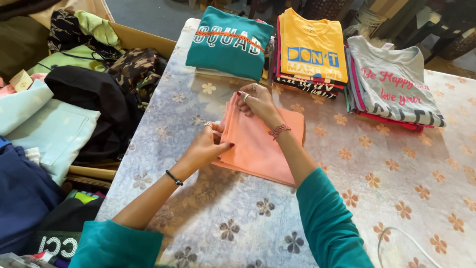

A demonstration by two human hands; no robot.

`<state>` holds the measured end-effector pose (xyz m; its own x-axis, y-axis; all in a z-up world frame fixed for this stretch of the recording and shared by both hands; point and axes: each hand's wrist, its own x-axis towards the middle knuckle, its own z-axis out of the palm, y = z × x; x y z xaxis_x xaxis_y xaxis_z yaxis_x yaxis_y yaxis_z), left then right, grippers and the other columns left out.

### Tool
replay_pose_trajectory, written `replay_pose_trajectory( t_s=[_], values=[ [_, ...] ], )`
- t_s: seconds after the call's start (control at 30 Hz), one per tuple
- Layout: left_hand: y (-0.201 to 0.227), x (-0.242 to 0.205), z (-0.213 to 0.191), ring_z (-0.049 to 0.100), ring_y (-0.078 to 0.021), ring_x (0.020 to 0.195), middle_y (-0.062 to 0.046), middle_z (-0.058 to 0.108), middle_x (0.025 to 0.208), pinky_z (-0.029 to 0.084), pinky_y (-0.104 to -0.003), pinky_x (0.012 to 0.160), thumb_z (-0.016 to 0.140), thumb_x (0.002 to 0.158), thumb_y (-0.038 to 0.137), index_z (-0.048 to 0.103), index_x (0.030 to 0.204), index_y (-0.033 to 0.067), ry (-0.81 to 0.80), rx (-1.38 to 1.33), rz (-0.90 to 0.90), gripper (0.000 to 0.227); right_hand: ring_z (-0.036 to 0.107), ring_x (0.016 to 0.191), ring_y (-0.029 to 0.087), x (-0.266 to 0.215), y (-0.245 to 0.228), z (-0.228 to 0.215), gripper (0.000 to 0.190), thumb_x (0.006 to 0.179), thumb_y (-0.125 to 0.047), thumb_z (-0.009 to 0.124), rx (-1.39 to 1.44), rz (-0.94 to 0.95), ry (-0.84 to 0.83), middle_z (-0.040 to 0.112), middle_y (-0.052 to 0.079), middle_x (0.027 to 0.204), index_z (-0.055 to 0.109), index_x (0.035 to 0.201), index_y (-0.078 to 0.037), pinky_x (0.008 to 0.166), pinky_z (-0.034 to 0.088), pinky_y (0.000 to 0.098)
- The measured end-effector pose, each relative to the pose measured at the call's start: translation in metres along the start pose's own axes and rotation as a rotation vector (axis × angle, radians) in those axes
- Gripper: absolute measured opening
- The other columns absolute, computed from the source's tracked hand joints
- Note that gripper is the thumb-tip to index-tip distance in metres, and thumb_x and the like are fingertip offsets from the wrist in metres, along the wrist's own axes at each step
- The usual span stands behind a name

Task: The recorder is folding several t-shirts and arranging them in a stack on a table.

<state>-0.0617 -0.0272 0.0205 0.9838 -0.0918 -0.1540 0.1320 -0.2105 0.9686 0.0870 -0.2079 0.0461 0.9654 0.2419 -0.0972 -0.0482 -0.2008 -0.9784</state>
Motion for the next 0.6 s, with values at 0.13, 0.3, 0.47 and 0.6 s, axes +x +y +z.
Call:
replay_pose_trajectory(
  t_s=[0.13, 0.3, 0.47, 0.6],
  values=[
    [0.017, -0.018, -0.005, 0.074, -0.0249, 0.09, -0.017, 0.07, 0.104, 0.059, -0.037, 0.08, 0.082, 0.076, 0.054, 0.05, 0.126, -0.0056, 0.205, 0.526, 0.19, 0.084, 0.064, 0.066, 0.011, 0.005, 0.019, -0.013, 0.025, 0.095, -0.016, 0.065, -0.155, -0.305, 0.021, 0.075, 0.008, 0.086, 0.069, 0.114, 0.0, 0.056, 0.052, 0.0275],
    [0.064, -0.046, 0.011, 0.075, -0.0297, 0.094, -0.019, 0.071, 0.103, 0.062, -0.043, 0.076, 0.065, 0.074, 0.087, 0.065, 0.115, -0.0041, 0.143, 1.109, -0.226, 0.1, 0.071, 0.091, 0.029, 0.027, 0.047, -0.019, 0.043, 0.081, -0.012, 0.079, -0.668, -0.604, 0.159, 0.069, 0.018, 0.108, 0.067, 0.118, 0.004, 0.081, 0.055, 0.0401],
    [0.033, -0.031, 0.009, 0.073, -0.0323, 0.094, -0.014, 0.075, 0.096, 0.057, -0.045, 0.08, 0.073, 0.072, 0.066, 0.078, 0.093, 0.0097, 0.114, 0.938, -0.033, 0.06, 0.068, 0.092, 0.031, 0.019, 0.055, -0.024, 0.032, 0.078, -0.011, 0.082, -0.629, -0.733, 0.096, 0.071, 0.016, 0.098, 0.069, 0.104, 0.001, 0.081, 0.055, 0.0382],
    [0.017, -0.021, 0.001, 0.074, -0.0303, 0.087, -0.017, 0.076, 0.092, 0.057, -0.038, 0.074, 0.082, 0.073, 0.037, 0.072, 0.101, 0.0061, 0.134, 0.628, 0.237, 0.043, 0.063, 0.079, 0.015, -0.029, 0.005, -0.062, 0.028, 0.084, -0.014, 0.08, -0.428, -0.519, 0.109, 0.073, 0.01, 0.092, 0.071, 0.109, -0.003, 0.07, 0.052, 0.0321]
  ],
)
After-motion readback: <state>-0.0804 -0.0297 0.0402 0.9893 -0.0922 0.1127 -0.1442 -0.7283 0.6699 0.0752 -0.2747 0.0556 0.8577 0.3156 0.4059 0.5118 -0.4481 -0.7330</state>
